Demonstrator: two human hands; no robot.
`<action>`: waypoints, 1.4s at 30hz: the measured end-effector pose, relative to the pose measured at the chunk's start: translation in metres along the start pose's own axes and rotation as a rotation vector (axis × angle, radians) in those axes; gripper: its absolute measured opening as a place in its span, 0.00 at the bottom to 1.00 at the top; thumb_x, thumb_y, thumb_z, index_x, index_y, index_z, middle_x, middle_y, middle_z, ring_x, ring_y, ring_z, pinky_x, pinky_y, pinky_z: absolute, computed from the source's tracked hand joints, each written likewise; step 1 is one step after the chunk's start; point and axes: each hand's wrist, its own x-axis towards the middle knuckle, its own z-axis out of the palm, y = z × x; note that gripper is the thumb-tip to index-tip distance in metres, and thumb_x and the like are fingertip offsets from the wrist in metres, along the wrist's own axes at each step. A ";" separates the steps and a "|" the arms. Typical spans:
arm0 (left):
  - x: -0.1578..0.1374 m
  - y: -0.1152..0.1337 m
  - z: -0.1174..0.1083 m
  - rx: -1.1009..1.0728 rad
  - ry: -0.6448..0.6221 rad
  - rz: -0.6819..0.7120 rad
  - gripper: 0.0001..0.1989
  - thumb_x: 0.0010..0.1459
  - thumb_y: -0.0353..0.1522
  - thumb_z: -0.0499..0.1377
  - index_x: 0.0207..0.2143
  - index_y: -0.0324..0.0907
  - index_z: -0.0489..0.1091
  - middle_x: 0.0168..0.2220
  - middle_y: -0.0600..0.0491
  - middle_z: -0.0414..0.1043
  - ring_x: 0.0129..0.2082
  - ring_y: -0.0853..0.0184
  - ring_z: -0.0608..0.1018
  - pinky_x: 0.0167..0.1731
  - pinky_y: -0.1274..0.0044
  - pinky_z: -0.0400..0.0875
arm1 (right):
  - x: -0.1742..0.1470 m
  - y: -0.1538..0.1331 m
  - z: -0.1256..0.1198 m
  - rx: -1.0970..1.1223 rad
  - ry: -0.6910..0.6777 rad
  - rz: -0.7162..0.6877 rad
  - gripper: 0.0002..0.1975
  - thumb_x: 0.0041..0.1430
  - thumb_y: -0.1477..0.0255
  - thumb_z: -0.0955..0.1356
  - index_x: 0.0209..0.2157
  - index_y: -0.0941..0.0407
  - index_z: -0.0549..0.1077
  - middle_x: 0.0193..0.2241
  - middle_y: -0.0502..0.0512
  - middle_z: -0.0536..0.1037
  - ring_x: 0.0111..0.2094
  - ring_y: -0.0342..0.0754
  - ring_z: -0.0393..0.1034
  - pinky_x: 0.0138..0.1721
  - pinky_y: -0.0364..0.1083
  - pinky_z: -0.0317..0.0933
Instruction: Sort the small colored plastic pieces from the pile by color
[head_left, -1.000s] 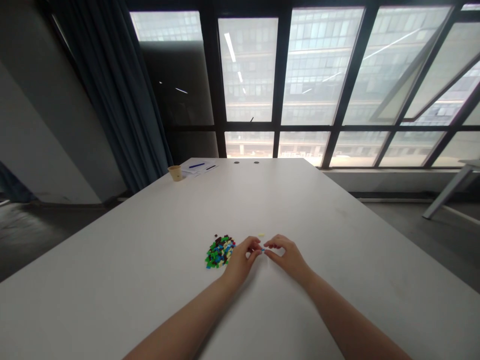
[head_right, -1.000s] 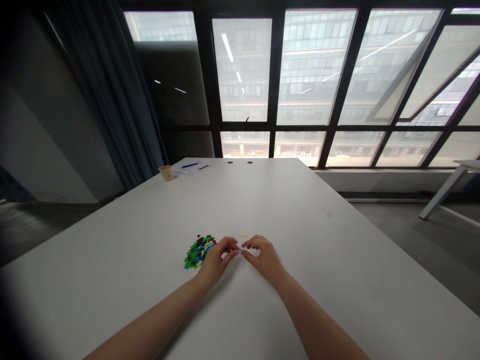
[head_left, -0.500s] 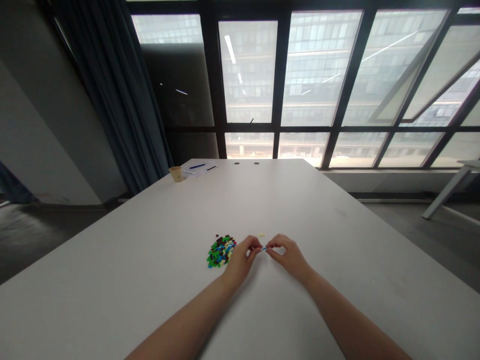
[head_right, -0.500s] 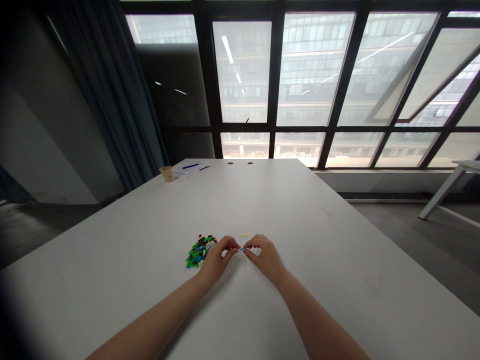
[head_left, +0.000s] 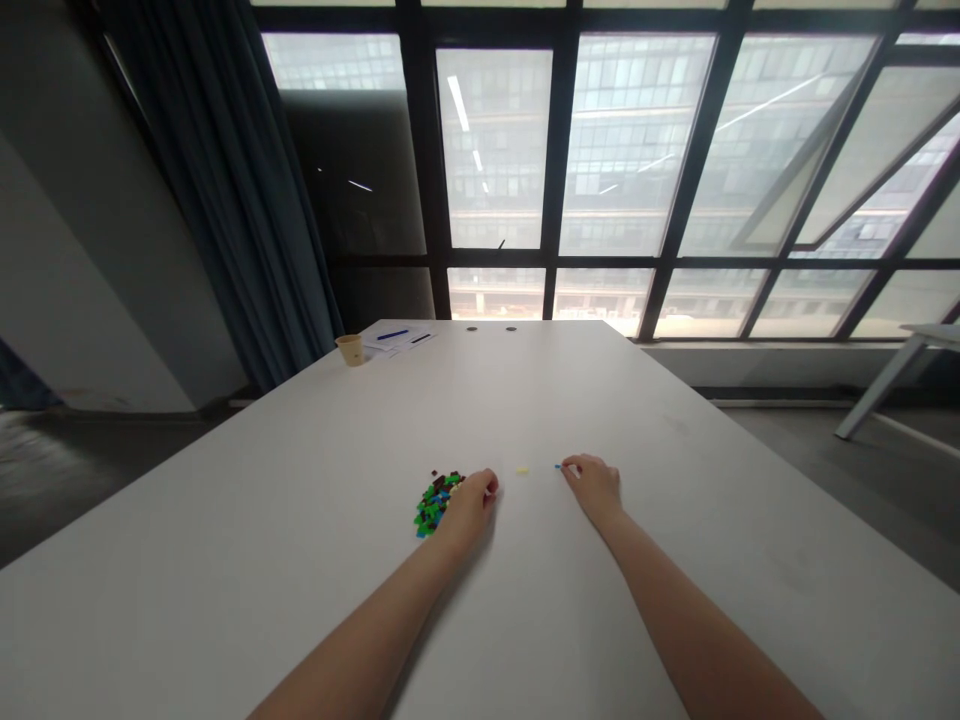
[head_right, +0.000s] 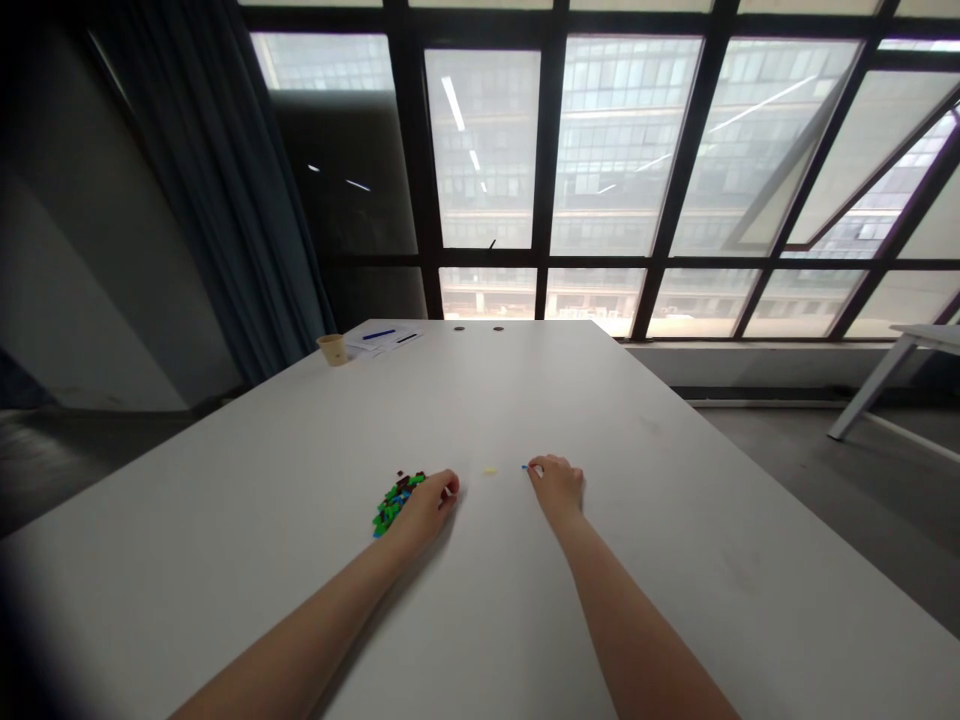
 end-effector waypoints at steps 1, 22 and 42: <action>0.000 0.001 -0.001 0.008 -0.004 -0.001 0.07 0.47 0.23 0.50 0.27 0.42 0.62 0.28 0.54 0.68 0.30 0.69 0.69 0.30 0.80 0.58 | 0.000 0.000 -0.001 -0.001 -0.007 0.010 0.09 0.52 0.68 0.62 0.31 0.50 0.74 0.30 0.50 0.74 0.35 0.46 0.64 0.33 0.45 0.48; 0.006 -0.012 -0.019 0.253 -0.131 -0.069 0.09 0.49 0.22 0.50 0.27 0.39 0.69 0.32 0.49 0.70 0.34 0.68 0.70 0.36 0.79 0.60 | -0.031 -0.020 -0.014 0.178 -0.201 -0.274 0.14 0.52 0.73 0.61 0.38 0.51 0.73 0.25 0.51 0.71 0.30 0.43 0.63 0.34 0.42 0.53; -0.003 0.027 -0.007 -1.387 -0.148 -0.582 0.07 0.46 0.23 0.59 0.30 0.37 0.64 0.27 0.53 0.71 0.30 0.74 0.75 0.38 0.82 0.68 | -0.041 -0.033 -0.020 0.336 -0.171 -0.464 0.12 0.51 0.75 0.61 0.34 0.53 0.74 0.24 0.51 0.70 0.29 0.43 0.62 0.34 0.43 0.55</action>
